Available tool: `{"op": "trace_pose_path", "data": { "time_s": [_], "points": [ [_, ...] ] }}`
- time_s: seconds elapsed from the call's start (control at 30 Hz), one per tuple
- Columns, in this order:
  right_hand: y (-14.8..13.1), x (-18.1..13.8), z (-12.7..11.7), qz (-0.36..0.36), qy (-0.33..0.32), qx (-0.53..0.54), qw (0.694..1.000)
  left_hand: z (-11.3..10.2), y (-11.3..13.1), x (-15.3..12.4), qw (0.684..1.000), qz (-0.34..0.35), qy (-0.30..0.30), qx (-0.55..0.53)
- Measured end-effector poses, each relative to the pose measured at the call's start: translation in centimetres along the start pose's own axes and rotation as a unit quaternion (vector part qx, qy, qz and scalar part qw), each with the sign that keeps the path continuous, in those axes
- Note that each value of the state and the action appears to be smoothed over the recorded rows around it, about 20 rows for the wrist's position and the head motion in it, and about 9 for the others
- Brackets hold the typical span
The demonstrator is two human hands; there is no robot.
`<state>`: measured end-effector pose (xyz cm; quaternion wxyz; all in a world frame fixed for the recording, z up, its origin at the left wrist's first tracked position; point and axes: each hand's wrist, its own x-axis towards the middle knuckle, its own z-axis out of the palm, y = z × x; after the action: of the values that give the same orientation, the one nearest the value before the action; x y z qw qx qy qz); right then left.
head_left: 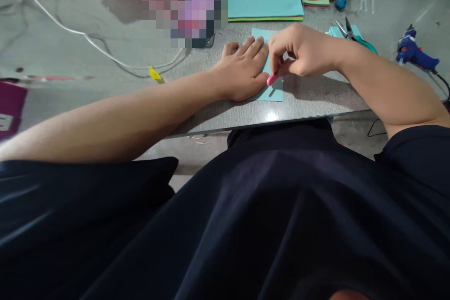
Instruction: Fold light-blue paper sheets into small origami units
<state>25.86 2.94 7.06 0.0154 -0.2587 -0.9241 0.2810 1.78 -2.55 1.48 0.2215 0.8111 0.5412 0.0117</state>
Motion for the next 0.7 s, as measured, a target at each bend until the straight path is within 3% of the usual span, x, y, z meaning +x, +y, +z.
{"op": "trace_pose_path", "data": {
  "time_s": [0.23,0.47,0.63,0.7],
  "points": [
    [-0.5,0.3,1.1,-0.069,-0.064,0.008,0.996,0.4,0.0,0.4,1.000,-0.014,0.015,-0.002],
    [-1.4,-0.5,0.1,0.016,-0.101,0.055,0.993,1.3,-0.6,1.3,0.999,-0.049,-0.003,0.013],
    [-1.6,-0.5,0.1,0.064,-0.092,0.076,0.991,1.1,-1.3,1.1,1.000,-0.015,0.009,0.002],
    [-1.4,-0.5,0.0,0.050,-0.097,0.071,0.991,1.1,-1.8,1.0,1.000,0.003,0.020,-0.001]
  ]
}}
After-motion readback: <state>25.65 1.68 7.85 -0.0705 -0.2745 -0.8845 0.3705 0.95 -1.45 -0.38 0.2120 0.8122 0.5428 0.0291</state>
